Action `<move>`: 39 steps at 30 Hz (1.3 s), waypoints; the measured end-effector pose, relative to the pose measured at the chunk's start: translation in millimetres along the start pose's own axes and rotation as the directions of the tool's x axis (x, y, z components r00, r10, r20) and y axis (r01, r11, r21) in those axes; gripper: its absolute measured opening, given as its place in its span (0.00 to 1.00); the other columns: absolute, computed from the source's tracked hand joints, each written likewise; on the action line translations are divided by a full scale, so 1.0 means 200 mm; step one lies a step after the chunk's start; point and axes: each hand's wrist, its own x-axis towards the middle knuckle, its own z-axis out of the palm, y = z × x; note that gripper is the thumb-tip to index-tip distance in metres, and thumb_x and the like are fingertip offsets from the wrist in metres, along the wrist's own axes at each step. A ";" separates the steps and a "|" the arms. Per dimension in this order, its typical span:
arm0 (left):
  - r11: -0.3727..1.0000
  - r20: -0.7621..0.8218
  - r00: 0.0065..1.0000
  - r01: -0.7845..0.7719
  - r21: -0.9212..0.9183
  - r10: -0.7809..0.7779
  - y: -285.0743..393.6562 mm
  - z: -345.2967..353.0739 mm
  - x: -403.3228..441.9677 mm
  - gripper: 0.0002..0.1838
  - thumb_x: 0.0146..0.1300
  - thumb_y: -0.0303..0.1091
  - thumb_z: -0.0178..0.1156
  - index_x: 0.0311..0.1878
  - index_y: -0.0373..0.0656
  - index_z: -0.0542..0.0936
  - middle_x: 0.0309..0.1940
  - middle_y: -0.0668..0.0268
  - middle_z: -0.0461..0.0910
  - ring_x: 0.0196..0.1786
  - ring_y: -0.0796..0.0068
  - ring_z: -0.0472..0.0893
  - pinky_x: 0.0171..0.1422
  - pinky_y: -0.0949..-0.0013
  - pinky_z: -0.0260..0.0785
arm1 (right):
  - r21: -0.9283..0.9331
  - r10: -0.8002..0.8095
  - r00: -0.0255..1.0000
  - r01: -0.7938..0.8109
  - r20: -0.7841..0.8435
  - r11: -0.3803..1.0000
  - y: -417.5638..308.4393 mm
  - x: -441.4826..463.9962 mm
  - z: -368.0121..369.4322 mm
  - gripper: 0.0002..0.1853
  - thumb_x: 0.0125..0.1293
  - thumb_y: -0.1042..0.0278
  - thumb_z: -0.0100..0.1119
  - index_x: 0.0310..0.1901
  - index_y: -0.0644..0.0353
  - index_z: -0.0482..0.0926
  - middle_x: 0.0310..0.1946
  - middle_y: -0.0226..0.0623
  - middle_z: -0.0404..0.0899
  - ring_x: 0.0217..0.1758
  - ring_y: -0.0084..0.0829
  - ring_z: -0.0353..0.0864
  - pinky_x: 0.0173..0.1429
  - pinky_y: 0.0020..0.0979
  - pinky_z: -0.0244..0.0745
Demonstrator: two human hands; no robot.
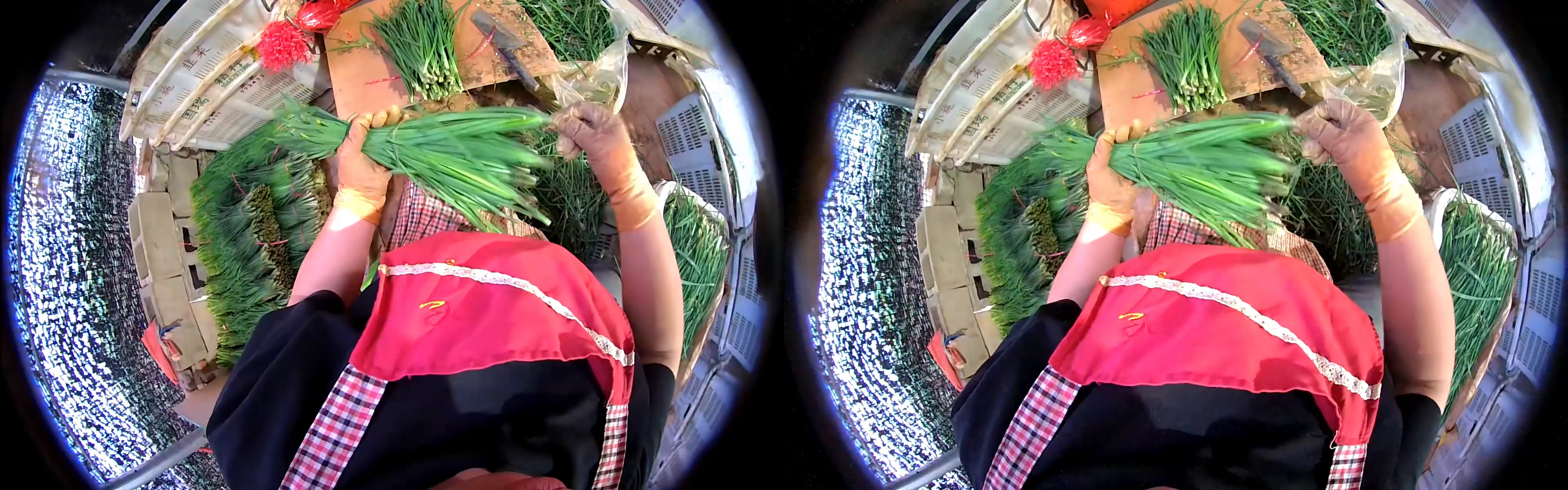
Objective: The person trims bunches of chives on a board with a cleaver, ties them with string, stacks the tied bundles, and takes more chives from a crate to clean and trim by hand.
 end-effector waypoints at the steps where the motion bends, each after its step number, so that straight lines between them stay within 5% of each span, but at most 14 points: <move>1: 1.000 0.003 1.000 0.002 -0.002 -0.002 0.00 -0.03 0.01 0.08 0.62 0.37 0.55 0.37 0.43 0.74 0.35 0.67 0.78 0.50 0.62 0.76 0.64 0.48 0.61 | -0.074 0.085 0.995 -0.088 -0.043 0.993 0.07 0.03 -0.05 0.08 0.61 0.68 0.57 0.36 0.63 0.78 0.25 0.29 0.78 0.24 0.18 0.73 0.28 0.19 0.68; 6: 0.995 0.077 0.995 0.070 -0.074 -0.065 -0.01 -0.10 0.03 0.08 0.61 0.37 0.57 0.35 0.43 0.75 0.36 0.67 0.79 0.52 0.61 0.76 0.66 0.48 0.59 | -0.025 0.172 0.979 -0.175 -0.107 0.984 0.16 0.02 -0.01 0.13 0.62 0.66 0.57 0.45 0.64 0.75 0.38 0.31 0.79 0.36 0.18 0.76 0.34 0.19 0.71; 10: 0.998 0.063 0.996 0.063 -0.030 -0.061 0.00 -0.08 0.04 0.08 0.60 0.37 0.58 0.33 0.44 0.74 0.33 0.70 0.77 0.51 0.63 0.76 0.66 0.51 0.58 | -0.004 0.139 0.969 -0.141 0.204 0.990 0.23 0.01 0.03 0.18 0.64 0.56 0.54 0.50 0.59 0.75 0.38 0.26 0.78 0.40 0.16 0.75 0.46 0.21 0.68; 14: 0.995 0.080 0.994 0.074 -0.065 -0.069 -0.01 -0.08 0.04 0.08 0.59 0.38 0.59 0.32 0.44 0.74 0.33 0.70 0.76 0.50 0.63 0.76 0.66 0.51 0.59 | -0.129 0.005 0.975 0.024 0.220 0.991 0.20 -0.01 0.06 0.17 0.62 0.62 0.58 0.50 0.62 0.75 0.39 0.27 0.76 0.42 0.18 0.73 0.51 0.25 0.68; 16: 0.995 0.086 0.994 0.078 -0.066 -0.072 -0.01 -0.09 0.04 0.08 0.58 0.38 0.59 0.33 0.44 0.74 0.33 0.70 0.76 0.50 0.63 0.76 0.66 0.52 0.59 | 0.001 0.167 0.960 -0.171 0.226 0.985 0.20 -0.02 0.08 0.14 0.59 0.71 0.61 0.47 0.64 0.76 0.36 0.30 0.78 0.41 0.22 0.74 0.48 0.25 0.71; 19: 0.994 0.106 0.991 0.089 -0.070 -0.081 -0.01 -0.08 0.04 0.08 0.58 0.37 0.59 0.33 0.44 0.74 0.33 0.70 0.76 0.49 0.64 0.76 0.66 0.52 0.58 | -0.349 -0.063 0.990 0.104 0.127 0.931 0.25 -0.02 0.12 0.17 0.55 0.74 0.62 0.49 0.59 0.76 0.35 0.35 0.80 0.38 0.27 0.78 0.45 0.27 0.72; 23: 0.994 0.076 0.994 0.089 -0.070 -0.083 -0.01 -0.08 0.04 0.08 0.59 0.37 0.59 0.33 0.44 0.74 0.33 0.70 0.77 0.49 0.64 0.76 0.66 0.52 0.58 | -0.807 -0.368 0.911 0.357 0.188 0.471 0.18 -0.04 0.18 0.13 0.55 0.70 0.59 0.44 0.54 0.78 0.28 0.40 0.78 0.32 0.39 0.78 0.35 0.33 0.73; 24: 0.993 0.080 0.994 0.085 -0.079 -0.079 -0.01 -0.08 0.04 0.08 0.59 0.37 0.59 0.32 0.44 0.74 0.33 0.70 0.77 0.49 0.64 0.76 0.66 0.52 0.58 | -0.925 -0.371 0.899 0.323 0.233 0.199 0.17 -0.05 0.18 0.10 0.56 0.69 0.57 0.41 0.53 0.79 0.26 0.39 0.77 0.31 0.40 0.78 0.33 0.35 0.73; 28: 0.996 0.083 0.995 0.052 -0.074 -0.046 -0.01 -0.10 0.04 0.08 0.59 0.38 0.58 0.32 0.45 0.74 0.33 0.69 0.77 0.49 0.65 0.75 0.66 0.51 0.57 | -0.879 -0.459 0.887 0.258 0.051 0.401 0.20 -0.14 -0.01 0.07 0.58 0.68 0.54 0.37 0.53 0.79 0.26 0.38 0.78 0.31 0.41 0.78 0.34 0.39 0.72; 30: 0.997 0.100 0.994 0.048 -0.065 -0.042 -0.01 -0.11 0.05 0.08 0.59 0.38 0.58 0.32 0.44 0.74 0.34 0.68 0.77 0.49 0.64 0.75 0.66 0.51 0.56 | -0.853 -0.254 0.941 -0.063 -0.225 0.519 0.40 -0.19 -0.31 0.07 0.59 0.67 0.53 0.37 0.56 0.79 0.29 0.40 0.79 0.32 0.44 0.78 0.38 0.39 0.72; 32: 0.998 0.115 0.993 0.045 -0.050 -0.039 0.00 -0.13 0.04 0.09 0.58 0.39 0.58 0.31 0.44 0.73 0.35 0.67 0.78 0.49 0.63 0.75 0.66 0.50 0.56 | -0.869 0.168 0.864 -0.490 -0.475 0.063 0.39 -0.29 -0.48 0.08 0.60 0.67 0.52 0.37 0.58 0.79 0.32 0.43 0.79 0.34 0.47 0.77 0.42 0.39 0.72; 36: 0.997 0.087 0.993 0.078 0.003 -0.078 0.00 -0.13 0.05 0.10 0.58 0.39 0.58 0.31 0.43 0.73 0.37 0.63 0.78 0.49 0.59 0.75 0.66 0.50 0.58 | -0.837 -0.268 0.954 0.034 -0.137 0.547 0.38 -0.28 -0.29 0.11 0.61 0.65 0.55 0.42 0.58 0.80 0.33 0.41 0.80 0.28 0.38 0.78 0.38 0.33 0.73; 37: 0.997 0.091 0.993 0.074 0.014 -0.075 0.00 -0.12 0.06 0.10 0.58 0.39 0.58 0.32 0.43 0.72 0.37 0.62 0.78 0.50 0.58 0.75 0.66 0.50 0.58 | -0.313 0.223 0.934 -0.308 -0.278 0.898 0.15 -0.25 -0.07 0.10 0.61 0.66 0.56 0.41 0.59 0.80 0.31 0.35 0.81 0.26 0.26 0.76 0.33 0.26 0.72; 39: 0.997 0.097 0.992 0.077 -0.015 -0.075 -0.02 -0.17 0.08 0.10 0.59 0.39 0.57 0.32 0.43 0.72 0.37 0.63 0.78 0.50 0.57 0.75 0.66 0.50 0.59 | -0.369 0.234 0.972 -0.219 -0.005 0.903 0.01 -0.17 0.13 0.11 0.59 0.67 0.58 0.41 0.62 0.80 0.31 0.34 0.81 0.26 0.21 0.76 0.33 0.23 0.71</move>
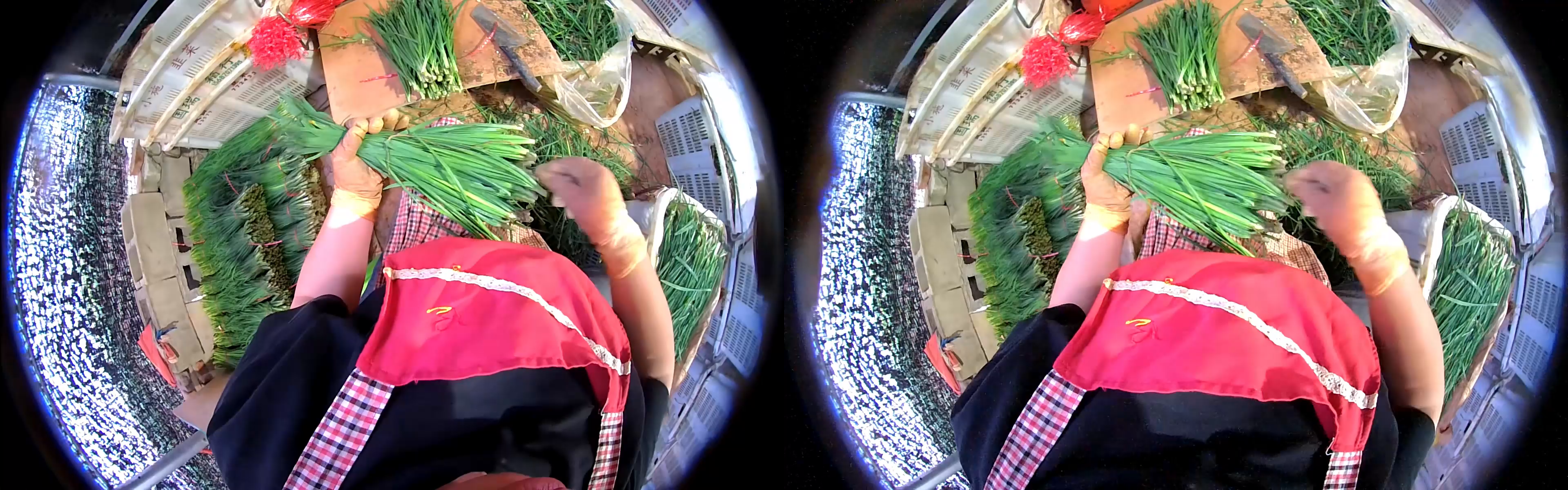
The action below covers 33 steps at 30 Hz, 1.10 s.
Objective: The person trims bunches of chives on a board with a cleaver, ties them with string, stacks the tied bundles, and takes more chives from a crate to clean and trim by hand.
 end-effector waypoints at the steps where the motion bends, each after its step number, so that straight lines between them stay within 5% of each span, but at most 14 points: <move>1: 0.999 0.007 1.000 -0.002 -0.033 0.002 0.01 0.00 0.00 0.10 0.59 0.39 0.57 0.32 0.43 0.72 0.37 0.63 0.78 0.51 0.57 0.75 0.65 0.50 0.59 | -0.038 -0.212 0.977 0.212 0.003 0.976 0.04 0.07 0.08 0.16 0.54 0.65 0.64 0.42 0.64 0.79 0.25 0.29 0.77 0.26 0.21 0.74 0.31 0.22 0.69; 3: 0.998 0.042 0.999 -0.030 -0.051 0.032 0.02 0.02 -0.02 0.08 0.60 0.38 0.57 0.32 0.44 0.73 0.38 0.64 0.78 0.52 0.58 0.75 0.65 0.49 0.60 | -0.301 -0.274 0.962 0.266 0.017 0.916 0.01 0.10 0.16 0.23 0.49 0.61 0.68 0.46 0.65 0.77 0.25 0.33 0.77 0.26 0.26 0.74 0.33 0.26 0.70; 7: 1.000 -0.022 1.000 -0.020 -0.015 0.020 0.04 0.05 -0.05 0.04 0.59 0.34 0.58 0.33 0.45 0.76 0.36 0.66 0.79 0.53 0.59 0.75 0.62 0.47 0.63 | -0.421 -0.179 0.980 0.197 0.082 0.885 -0.06 0.11 0.18 0.28 0.47 0.58 0.70 0.48 0.65 0.76 0.24 0.35 0.76 0.26 0.26 0.72 0.33 0.27 0.69; 9: 0.999 -0.006 0.999 -0.046 0.020 0.046 0.03 0.02 -0.04 0.04 0.58 0.33 0.58 0.34 0.45 0.77 0.36 0.66 0.79 0.53 0.59 0.75 0.62 0.47 0.63 | -0.409 -0.163 0.984 0.178 0.071 0.895 -0.05 0.10 0.17 0.29 0.49 0.47 0.64 0.47 0.62 0.77 0.42 0.49 0.78 0.45 0.45 0.79 0.50 0.37 0.72; 11: 0.999 0.012 0.999 -0.041 0.031 0.041 0.03 0.01 -0.02 0.04 0.57 0.33 0.59 0.33 0.45 0.77 0.37 0.66 0.80 0.52 0.60 0.76 0.61 0.46 0.63 | -0.380 -0.250 0.968 0.240 0.024 0.893 -0.02 0.09 0.17 0.26 0.49 0.47 0.64 0.42 0.61 0.79 0.35 0.48 0.80 0.39 0.44 0.80 0.45 0.37 0.73; 13: 1.000 0.024 1.000 -0.017 -0.021 0.017 0.04 0.03 -0.01 0.04 0.56 0.33 0.60 0.33 0.45 0.78 0.37 0.66 0.80 0.52 0.59 0.76 0.61 0.46 0.63 | -0.318 -0.101 0.992 0.073 -0.072 0.945 -0.05 0.08 0.13 0.21 0.50 0.47 0.65 0.32 0.60 0.80 0.26 0.44 0.79 0.31 0.43 0.79 0.38 0.36 0.73; 15: 0.999 0.040 0.999 -0.032 -0.013 0.033 0.04 0.04 -0.02 0.04 0.56 0.33 0.61 0.32 0.45 0.78 0.37 0.65 0.80 0.52 0.59 0.76 0.61 0.46 0.63 | -0.527 -0.211 0.968 0.110 -0.135 0.843 -0.07 0.09 0.07 0.18 0.52 0.50 0.65 0.24 0.58 0.76 0.20 0.42 0.76 0.25 0.42 0.76 0.31 0.35 0.70; 17: 0.999 0.062 0.997 -0.042 -0.004 0.042 0.05 0.05 -0.02 0.04 0.55 0.33 0.61 0.32 0.45 0.78 0.37 0.65 0.80 0.52 0.59 0.76 0.61 0.46 0.63 | -0.574 -0.240 0.956 0.102 -0.169 0.812 -0.14 0.08 0.05 0.15 0.53 0.52 0.63 0.30 0.56 0.78 0.23 0.43 0.77 0.28 0.42 0.78 0.33 0.36 0.72; 20: 0.991 0.026 0.999 -0.019 -0.129 0.022 0.04 0.07 -0.02 0.06 0.51 0.30 0.63 0.32 0.41 0.78 0.38 0.58 0.80 0.50 0.54 0.76 0.62 0.46 0.63 | -0.528 -0.582 0.811 0.470 -0.058 0.707 -0.14 0.15 0.12 0.15 0.54 0.62 0.64 0.44 0.54 0.80 0.19 0.35 0.73 0.19 0.27 0.70 0.26 0.29 0.66; 24: 0.994 0.032 0.999 -0.018 -0.104 0.022 0.06 0.08 -0.02 0.05 0.50 0.29 0.63 0.32 0.41 0.78 0.37 0.58 0.80 0.51 0.54 0.76 0.62 0.47 0.63 | -0.653 -0.566 0.811 0.510 0.147 0.560 -0.17 0.28 0.22 0.12 0.54 0.72 0.61 0.42 0.58 0.80 0.31 0.42 0.80 0.36 0.33 0.81 0.40 0.31 0.74; 27: 0.997 0.055 0.999 0.002 -0.074 0.002 0.06 0.09 -0.03 0.07 0.53 0.31 0.62 0.36 0.46 0.78 0.38 0.65 0.80 0.53 0.58 0.76 0.63 0.47 0.62 | -0.363 -0.690 0.720 0.664 0.074 0.654 -0.29 0.26 0.26 0.08 0.56 0.66 0.60 0.36 0.58 0.80 0.30 0.41 0.80 0.32 0.39 0.79 0.37 0.34 0.74; 29: 0.998 0.028 1.000 -0.004 -0.059 0.006 0.07 0.11 -0.02 0.06 0.53 0.32 0.62 0.36 0.46 0.79 0.39 0.64 0.80 0.53 0.58 0.76 0.63 0.49 0.62 | 0.192 -0.493 0.863 0.468 0.112 0.863 -0.38 0.18 0.24 0.04 0.57 0.73 0.60 0.33 0.63 0.80 0.29 0.37 0.80 0.29 0.27 0.78 0.33 0.29 0.72; 31: 0.996 0.045 0.999 -0.013 -0.085 0.016 0.06 0.11 -0.02 0.05 0.54 0.31 0.61 0.35 0.46 0.79 0.40 0.63 0.81 0.54 0.59 0.76 0.64 0.49 0.61 | 0.475 -0.344 0.921 0.222 0.184 0.851 -0.44 0.11 0.13 0.04 0.59 0.76 0.58 0.35 0.61 0.81 0.31 0.32 0.80 0.29 0.18 0.75 0.30 0.18 0.69; 33: 0.989 -0.024 0.999 0.032 -0.141 -0.036 0.07 0.14 -0.04 0.05 0.54 0.31 0.61 0.35 0.46 0.79 0.41 0.63 0.81 0.54 0.58 0.75 0.65 0.49 0.60 | 0.235 -0.354 0.934 0.335 0.041 0.912 -0.41 0.08 -0.03 0.06 0.62 0.73 0.55 0.38 0.62 0.79 0.32 0.32 0.80 0.28 0.18 0.75 0.30 0.16 0.69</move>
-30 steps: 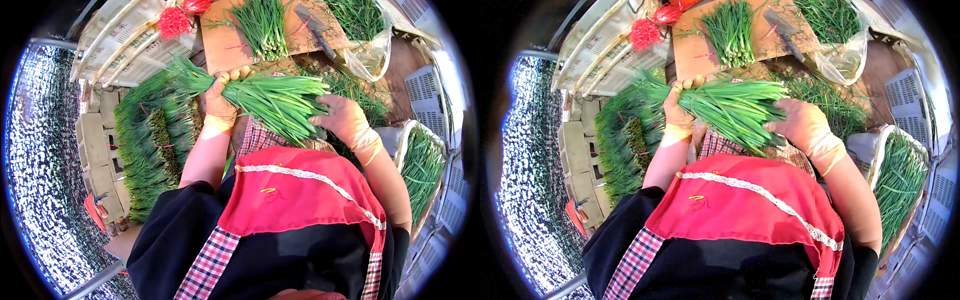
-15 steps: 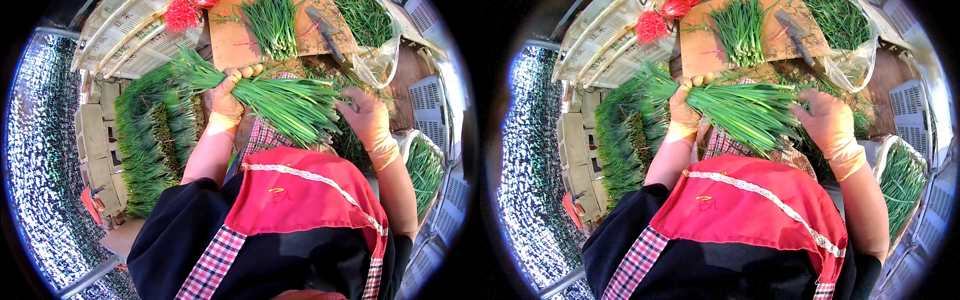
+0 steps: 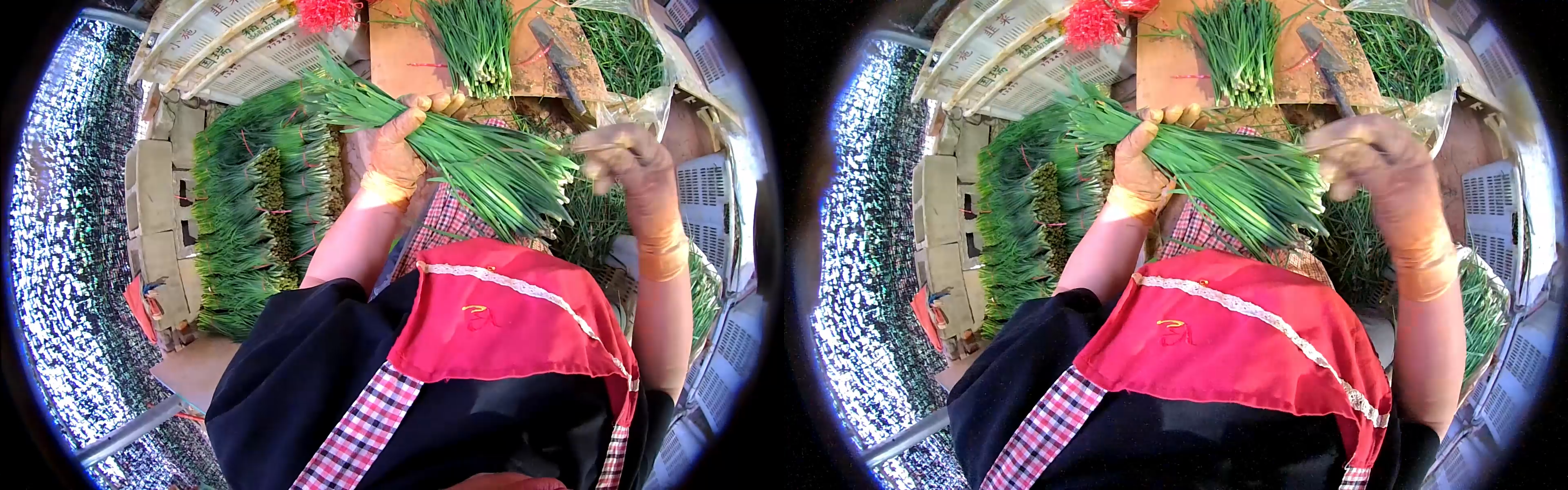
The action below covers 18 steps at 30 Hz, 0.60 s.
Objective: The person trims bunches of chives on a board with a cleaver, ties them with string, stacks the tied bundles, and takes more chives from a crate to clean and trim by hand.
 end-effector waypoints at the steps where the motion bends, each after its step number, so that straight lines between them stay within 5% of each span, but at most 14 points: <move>1: 1.000 0.010 1.000 -0.018 0.009 0.018 0.00 0.01 0.00 0.05 0.55 0.32 0.60 0.35 0.46 0.79 0.41 0.63 0.81 0.55 0.57 0.75 0.65 0.48 0.60 | -0.019 -0.026 0.991 0.024 -0.133 1.000 0.09 -0.03 -0.11 0.07 0.63 0.71 0.53 0.39 0.62 0.79 0.32 0.31 0.80 0.28 0.17 0.74 0.29 0.17 0.68; 4: 1.000 0.024 1.000 -0.006 -0.025 0.007 -0.01 -0.03 0.01 0.04 0.55 0.32 0.60 0.35 0.46 0.79 0.41 0.63 0.81 0.55 0.56 0.74 0.65 0.47 0.60 | 0.094 -0.146 0.930 0.187 -0.337 0.978 0.32 -0.14 -0.39 0.11 0.66 0.68 0.50 0.43 0.65 0.77 0.35 0.31 0.79 0.29 0.15 0.71 0.31 0.17 0.66; 6: 0.999 -0.009 1.000 -0.003 -0.050 0.002 -0.02 -0.02 0.01 0.06 0.58 0.33 0.57 0.37 0.45 0.76 0.44 0.61 0.79 0.54 0.56 0.75 0.64 0.47 0.62 | 0.113 -0.101 0.925 0.152 -0.367 0.982 0.50 -0.23 -0.59 0.13 0.64 0.64 0.53 0.45 0.63 0.77 0.38 0.32 0.78 0.31 0.14 0.69 0.34 0.15 0.64; 8: 0.998 -0.263 0.964 -0.043 -0.038 0.031 -0.03 0.01 0.02 0.06 0.60 0.31 0.54 0.38 0.41 0.75 0.42 0.58 0.79 0.54 0.54 0.75 0.63 0.48 0.63 | -0.113 0.271 0.832 -0.367 -0.484 0.923 0.57 -0.31 -0.63 0.24 0.58 0.63 0.60 0.56 0.60 0.71 0.39 0.34 0.78 0.33 0.19 0.71 0.41 0.19 0.67; 9: 0.999 -0.345 0.937 -0.053 -0.001 0.049 -0.04 -0.02 0.04 0.07 0.63 0.33 0.50 0.39 0.40 0.73 0.41 0.57 0.79 0.51 0.54 0.76 0.59 0.45 0.66 | -0.636 0.074 0.858 -0.433 -0.509 0.639 0.88 -0.42 -0.71 0.31 0.55 0.65 0.63 0.61 0.59 0.65 0.39 0.35 0.78 0.34 0.23 0.71 0.44 0.22 0.68; 12: 0.997 -0.511 0.859 -0.073 -0.038 0.043 -0.06 -0.04 0.04 0.07 0.64 0.34 0.49 0.39 0.40 0.72 0.40 0.58 0.79 0.50 0.55 0.77 0.57 0.44 0.66 | -0.611 0.334 0.815 -0.578 -0.474 0.542 0.86 -0.43 -0.46 0.42 0.51 0.77 0.64 0.67 0.59 0.53 0.53 0.34 0.71 0.47 0.23 0.73 0.54 0.26 0.68; 14: 0.996 -0.511 0.859 -0.064 -0.070 0.019 -0.06 -0.04 0.03 0.08 0.65 0.35 0.48 0.39 0.41 0.72 0.38 0.60 0.78 0.47 0.55 0.77 0.56 0.43 0.67 | -0.052 0.391 0.865 -0.426 -0.314 0.903 0.77 -0.41 -0.27 0.33 0.51 0.73 0.67 0.60 0.59 0.65 0.51 0.34 0.72 0.43 0.23 0.73 0.52 0.23 0.69; 15: 0.995 -0.524 0.851 -0.070 -0.074 0.021 -0.06 -0.05 0.04 0.08 0.65 0.35 0.47 0.39 0.41 0.72 0.37 0.60 0.78 0.47 0.56 0.77 0.56 0.43 0.67 | 0.027 0.264 0.934 -0.265 -0.241 0.964 0.67 -0.39 -0.15 0.26 0.52 0.73 0.66 0.55 0.59 0.70 0.50 0.32 0.73 0.44 0.21 0.72 0.50 0.24 0.70; 16: 0.994 -0.540 0.841 -0.075 -0.077 0.022 -0.06 -0.05 0.04 0.08 0.65 0.35 0.47 0.39 0.42 0.72 0.37 0.60 0.78 0.46 0.56 0.77 0.56 0.43 0.67 | 0.064 0.198 0.971 -0.191 -0.136 0.980 0.58 -0.38 -0.07 0.27 0.51 0.74 0.66 0.54 0.59 0.70 0.52 0.32 0.72 0.46 0.22 0.72 0.51 0.27 0.70; 18: 0.997 -0.552 0.834 -0.052 -0.050 0.015 -0.05 -0.04 0.04 0.08 0.65 0.35 0.48 0.39 0.41 0.73 0.37 0.60 0.79 0.45 0.58 0.78 0.55 0.47 0.68 | -0.203 -0.005 0.990 -0.024 -0.144 0.979 0.56 -0.38 0.04 0.29 0.47 0.74 0.69 0.54 0.57 0.70 0.51 0.36 0.73 0.46 0.29 0.75 0.52 0.31 0.71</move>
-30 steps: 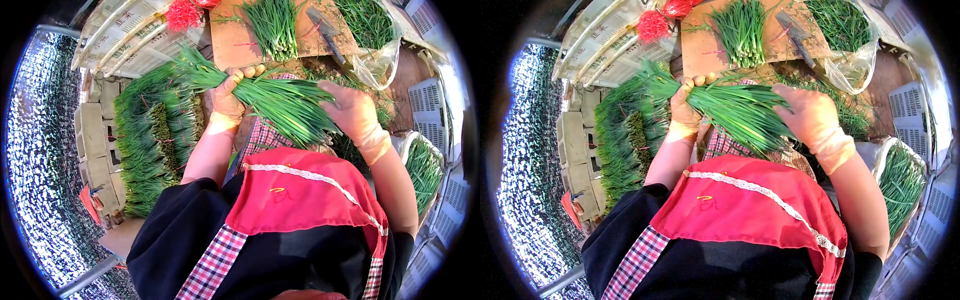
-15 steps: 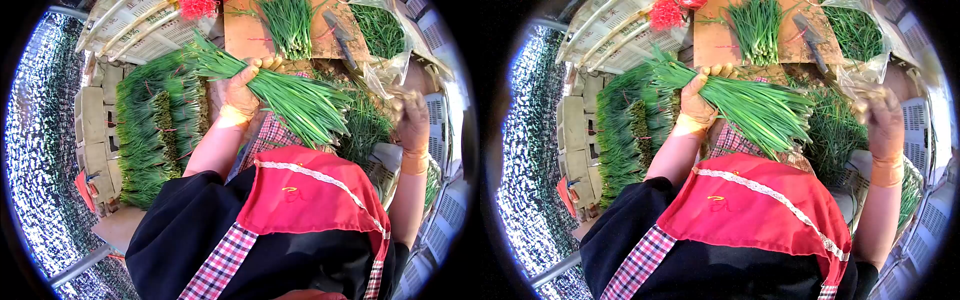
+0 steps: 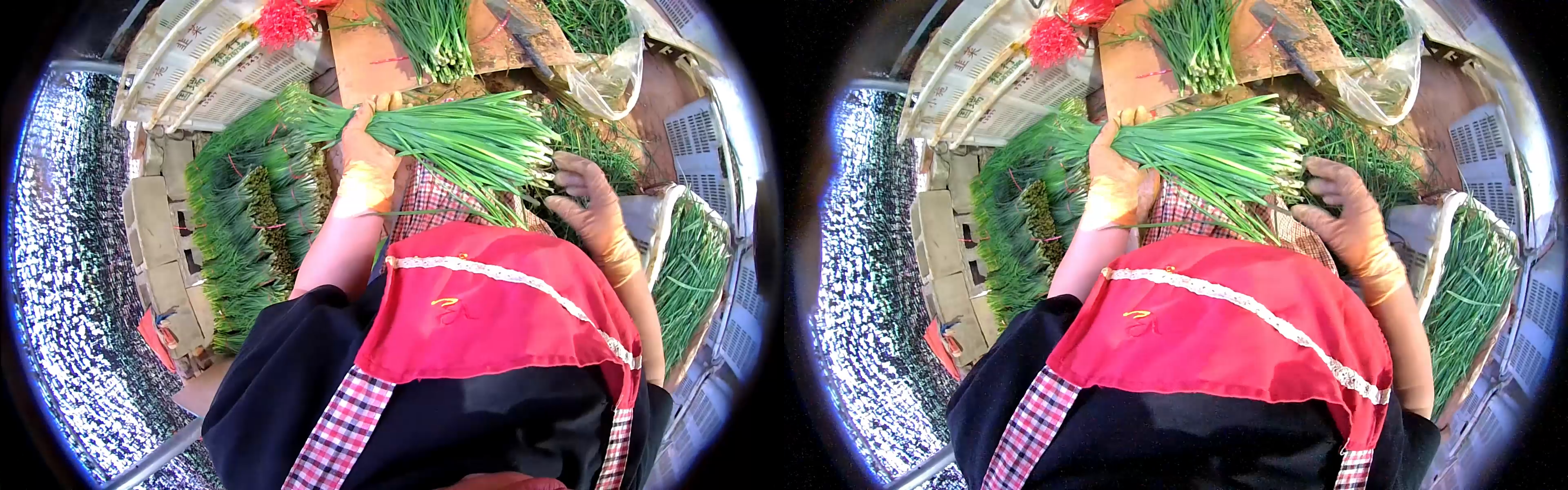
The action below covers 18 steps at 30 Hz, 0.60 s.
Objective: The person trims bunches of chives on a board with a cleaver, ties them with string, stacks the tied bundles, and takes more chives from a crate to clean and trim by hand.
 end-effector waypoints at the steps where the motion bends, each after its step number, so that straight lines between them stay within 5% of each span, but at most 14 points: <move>1: 1.000 -0.026 1.000 0.000 0.025 0.001 0.01 0.00 -0.01 0.09 0.65 0.35 0.48 0.40 0.40 0.73 0.37 0.60 0.79 0.45 0.60 0.79 0.55 0.52 0.70 | -0.245 -0.201 0.976 0.175 -0.087 0.954 -0.02 0.00 0.03 0.31 0.45 0.74 0.69 0.54 0.55 0.70 0.50 0.38 0.73 0.46 0.34 0.75 0.52 0.33 0.71; 3: 0.998 -0.005 1.000 -0.005 0.057 0.005 0.02 -0.01 -0.02 0.09 0.65 0.34 0.49 0.41 0.39 0.74 0.39 0.61 0.80 0.45 0.62 0.79 0.54 0.58 0.72 | -0.547 -0.502 0.857 0.366 -0.116 0.752 -0.03 0.01 0.08 0.32 0.40 0.73 0.71 0.52 0.52 0.71 0.46 0.40 0.73 0.46 0.43 0.74 0.50 0.37 0.71; 10: 0.996 -0.075 0.997 -0.022 0.088 0.029 0.03 0.10 -0.11 0.07 0.65 0.33 0.49 0.42 0.41 0.72 0.38 0.62 0.77 0.44 0.62 0.78 0.52 0.55 0.72 | -0.813 -0.498 0.866 0.323 0.047 0.484 0.02 0.07 0.15 0.16 0.51 0.71 0.58 0.45 0.50 0.76 0.33 0.28 0.75 0.33 0.35 0.74 0.38 0.35 0.71; 12: 0.987 -0.014 0.997 -0.070 0.141 0.072 0.04 0.11 -0.11 0.08 0.65 0.32 0.50 0.44 0.42 0.73 0.37 0.63 0.76 0.44 0.63 0.78 0.51 0.57 0.72 | -0.809 -0.446 0.892 0.316 0.075 0.496 -0.02 0.08 0.10 0.14 0.53 0.72 0.56 0.43 0.50 0.77 0.29 0.29 0.77 0.30 0.35 0.76 0.35 0.32 0.72; 13: 0.987 -0.012 0.997 -0.072 0.143 0.074 0.04 0.12 -0.11 0.08 0.65 0.32 0.50 0.44 0.42 0.73 0.37 0.63 0.76 0.44 0.63 0.78 0.51 0.57 0.72 | -0.703 -0.408 0.913 0.288 -0.003 0.650 -0.01 0.08 0.07 0.13 0.54 0.74 0.56 0.42 0.53 0.78 0.30 0.33 0.78 0.32 0.36 0.77 0.38 0.32 0.73; 14: 0.987 -0.003 0.996 -0.089 0.131 0.090 0.05 0.12 -0.11 0.07 0.64 0.31 0.50 0.44 0.42 0.73 0.37 0.63 0.76 0.43 0.63 0.78 0.51 0.57 0.71 | -0.571 -0.355 0.932 0.253 -0.071 0.781 0.01 0.08 0.04 0.12 0.54 0.76 0.56 0.41 0.56 0.79 0.31 0.38 0.79 0.35 0.37 0.79 0.40 0.33 0.73; 15: 0.987 0.004 0.995 -0.104 0.120 0.105 0.05 0.12 -0.10 0.07 0.64 0.31 0.51 0.44 0.42 0.73 0.37 0.63 0.76 0.43 0.64 0.77 0.52 0.58 0.71 | -0.189 -0.196 0.951 0.153 -0.238 0.970 0.05 0.05 0.00 0.08 0.59 0.74 0.54 0.39 0.58 0.81 0.36 0.38 0.81 0.37 0.33 0.79 0.43 0.29 0.73; 17: 0.988 0.009 0.994 -0.109 0.106 0.109 0.06 0.11 -0.10 0.07 0.64 0.30 0.52 0.43 0.40 0.73 0.37 0.62 0.77 0.44 0.63 0.78 0.52 0.58 0.72 | -0.524 -0.229 0.894 -0.006 -0.384 0.852 0.25 0.00 -0.19 0.08 0.59 0.70 0.54 0.39 0.56 0.81 0.34 0.40 0.80 0.38 0.38 0.79 0.43 0.33 0.73; 18: 0.989 0.010 0.993 -0.119 0.085 0.118 0.06 0.10 -0.10 0.06 0.63 0.29 0.52 0.41 0.38 0.73 0.38 0.61 0.77 0.45 0.63 0.78 0.51 0.59 0.73 | -0.664 -0.069 0.924 -0.216 -0.376 0.716 0.41 -0.05 -0.32 0.09 0.59 0.68 0.55 0.40 0.56 0.81 0.36 0.41 0.80 0.41 0.39 0.79 0.46 0.34 0.72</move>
